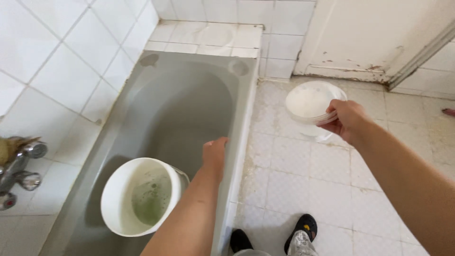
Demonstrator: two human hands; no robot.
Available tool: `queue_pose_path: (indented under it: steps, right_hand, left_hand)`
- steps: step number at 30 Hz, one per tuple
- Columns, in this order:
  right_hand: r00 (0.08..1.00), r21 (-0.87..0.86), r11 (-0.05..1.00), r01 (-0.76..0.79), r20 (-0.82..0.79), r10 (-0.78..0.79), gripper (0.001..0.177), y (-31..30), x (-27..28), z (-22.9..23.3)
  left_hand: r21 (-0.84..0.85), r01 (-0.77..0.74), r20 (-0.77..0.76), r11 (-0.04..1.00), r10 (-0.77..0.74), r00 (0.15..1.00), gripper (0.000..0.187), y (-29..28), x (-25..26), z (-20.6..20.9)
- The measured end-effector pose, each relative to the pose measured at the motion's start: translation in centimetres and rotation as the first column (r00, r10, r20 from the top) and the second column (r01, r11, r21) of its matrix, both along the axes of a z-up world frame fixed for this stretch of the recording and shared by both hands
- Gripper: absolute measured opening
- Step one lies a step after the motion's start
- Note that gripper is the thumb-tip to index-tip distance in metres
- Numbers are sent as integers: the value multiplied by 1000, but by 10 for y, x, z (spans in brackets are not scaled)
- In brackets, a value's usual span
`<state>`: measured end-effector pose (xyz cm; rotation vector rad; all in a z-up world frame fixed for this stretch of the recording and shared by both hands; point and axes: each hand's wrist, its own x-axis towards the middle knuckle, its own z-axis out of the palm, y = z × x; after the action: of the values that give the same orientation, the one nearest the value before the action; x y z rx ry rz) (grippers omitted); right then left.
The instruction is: Mopping the bathroom floor and pouring cleaning water onto it.
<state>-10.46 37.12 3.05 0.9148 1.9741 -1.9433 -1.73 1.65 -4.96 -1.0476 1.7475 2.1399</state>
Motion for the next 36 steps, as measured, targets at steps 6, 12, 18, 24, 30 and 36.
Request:
queue_pose_path:
  steps: [6,12,18,24,30,36]
  right_hand:
    - [997,91,993,-72,11,71,23,39,-7,25]
    - [992,139,982,-126,51,120,26,66,-34,20]
    - [996,85,995,-46,77,39,30,111,-48,4]
    - [995,110,991,72,60,-79,35,194,-43,-29]
    - [972,202,962,183,110,-207,29,269,8,-24]
    - [906,257,896,362,132,-403,35,330,71,-25]
  left_hand:
    - [-110,-16,216,994,40,975,66,45,0,22]
    - [-78,-88,128,993,98,987,67,98,11,-22]
    - [-137,1,163,991,22,986,63,142,10,-4]
    - [-156,15,220,988,20,975,65,174,12,2]
    - [-216,193,347,957,-109,931,56,213,4,15]
    - [-225,358,380,906,-257,889,52,276,-7,35]
